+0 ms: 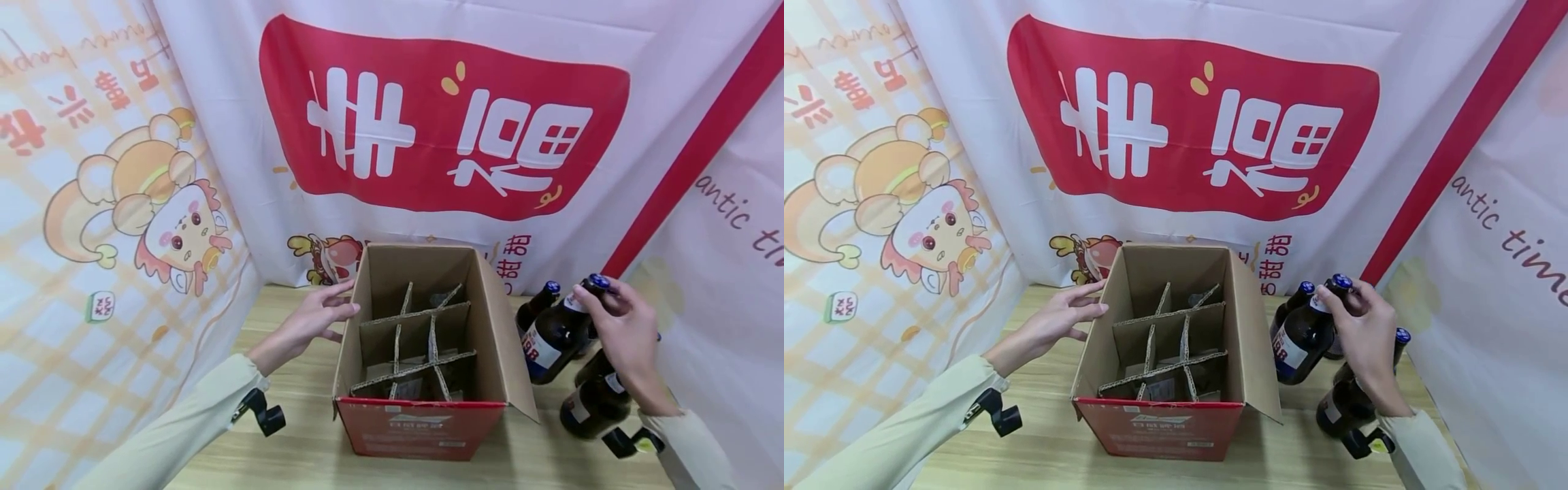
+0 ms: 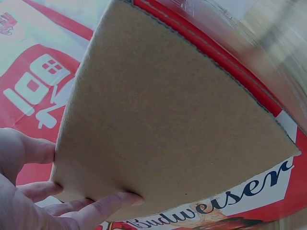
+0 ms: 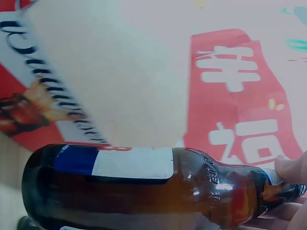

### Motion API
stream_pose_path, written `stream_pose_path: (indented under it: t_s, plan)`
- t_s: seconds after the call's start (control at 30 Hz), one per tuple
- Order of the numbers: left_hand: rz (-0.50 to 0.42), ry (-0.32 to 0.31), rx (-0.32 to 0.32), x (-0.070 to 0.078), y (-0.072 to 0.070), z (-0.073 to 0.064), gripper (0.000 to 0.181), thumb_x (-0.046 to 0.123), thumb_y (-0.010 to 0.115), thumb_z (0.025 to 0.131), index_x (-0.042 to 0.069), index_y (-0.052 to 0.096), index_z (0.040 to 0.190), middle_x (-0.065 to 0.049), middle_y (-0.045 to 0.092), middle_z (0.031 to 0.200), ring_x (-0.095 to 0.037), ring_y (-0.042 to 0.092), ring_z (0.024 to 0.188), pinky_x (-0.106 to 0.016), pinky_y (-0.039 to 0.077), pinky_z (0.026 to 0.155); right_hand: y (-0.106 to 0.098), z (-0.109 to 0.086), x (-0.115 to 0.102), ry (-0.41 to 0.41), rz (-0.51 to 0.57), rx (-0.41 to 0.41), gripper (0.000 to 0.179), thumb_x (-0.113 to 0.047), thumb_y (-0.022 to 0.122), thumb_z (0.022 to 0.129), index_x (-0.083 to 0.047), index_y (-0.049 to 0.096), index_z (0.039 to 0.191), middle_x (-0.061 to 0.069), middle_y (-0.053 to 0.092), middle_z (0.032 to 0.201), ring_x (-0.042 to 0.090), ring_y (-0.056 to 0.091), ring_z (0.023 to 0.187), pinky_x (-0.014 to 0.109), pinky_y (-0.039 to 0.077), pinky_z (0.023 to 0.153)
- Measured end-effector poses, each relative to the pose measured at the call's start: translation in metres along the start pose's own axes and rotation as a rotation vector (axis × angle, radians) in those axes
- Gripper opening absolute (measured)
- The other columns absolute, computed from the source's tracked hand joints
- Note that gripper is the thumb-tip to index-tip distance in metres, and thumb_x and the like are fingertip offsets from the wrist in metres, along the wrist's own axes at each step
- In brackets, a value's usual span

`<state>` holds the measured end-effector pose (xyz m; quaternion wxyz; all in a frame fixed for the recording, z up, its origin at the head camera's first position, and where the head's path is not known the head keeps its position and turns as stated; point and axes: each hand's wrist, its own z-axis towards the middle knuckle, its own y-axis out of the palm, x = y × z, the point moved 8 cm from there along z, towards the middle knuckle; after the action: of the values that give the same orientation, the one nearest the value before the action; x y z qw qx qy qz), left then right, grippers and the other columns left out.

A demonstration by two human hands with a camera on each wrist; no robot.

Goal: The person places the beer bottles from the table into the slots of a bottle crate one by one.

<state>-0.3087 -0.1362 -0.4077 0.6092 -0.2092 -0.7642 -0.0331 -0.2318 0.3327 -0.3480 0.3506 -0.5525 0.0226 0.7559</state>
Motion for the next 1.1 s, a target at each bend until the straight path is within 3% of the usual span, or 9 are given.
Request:
stream_pose_path:
  t_s: [0.33,0.6,0.8,1.1]
  plan:
    - [-0.004,0.0,0.008,0.003,0.002,-0.002,0.067,0.018,0.062,0.105,0.018,0.034,0.165,-0.027,0.043,0.16,-0.046,0.051,0.141,-0.048,0.066,0.086,-0.021,0.019,-0.047,-0.048,0.06,0.026,0.03,-0.015,0.079,0.094,-0.006,0.075,0.122,-0.023,0.075,0.09,-0.005,0.07,0.081,0.004,0.054,0.072]
    - [-0.014,-0.004,0.009,0.003,0.003,-0.004,0.069,0.016,0.063,0.103,0.017,0.033,0.165,-0.028,0.044,0.159,-0.046,0.051,0.14,-0.047,0.066,0.084,-0.028,0.019,-0.091,-0.086,0.072,0.043,0.032,-0.016,0.078,0.095,-0.01,0.076,0.126,-0.013,0.077,0.099,0.009,0.068,0.085,0.008,0.055,0.081]
    - [-0.014,-0.012,0.01,0.002,0.003,-0.005,0.07,0.016,0.063,0.103,0.017,0.032,0.166,-0.027,0.045,0.159,-0.046,0.053,0.139,-0.047,0.066,0.085,-0.015,0.018,-0.126,-0.124,0.055,-0.009,0.036,-0.024,0.075,0.098,-0.016,0.074,0.133,-0.01,0.077,0.106,0.011,0.068,0.091,0.009,0.056,0.08]
    - [-0.018,0.004,0.011,0.005,0.003,-0.002,0.07,0.014,0.063,0.103,0.015,0.032,0.166,-0.029,0.047,0.156,-0.046,0.056,0.135,-0.046,0.066,0.083,0.033,0.014,-0.166,-0.239,0.182,-0.086,0.038,-0.025,0.075,0.098,-0.023,0.072,0.135,-0.003,0.078,0.118,0.015,0.071,0.101,0.016,0.058,0.09]
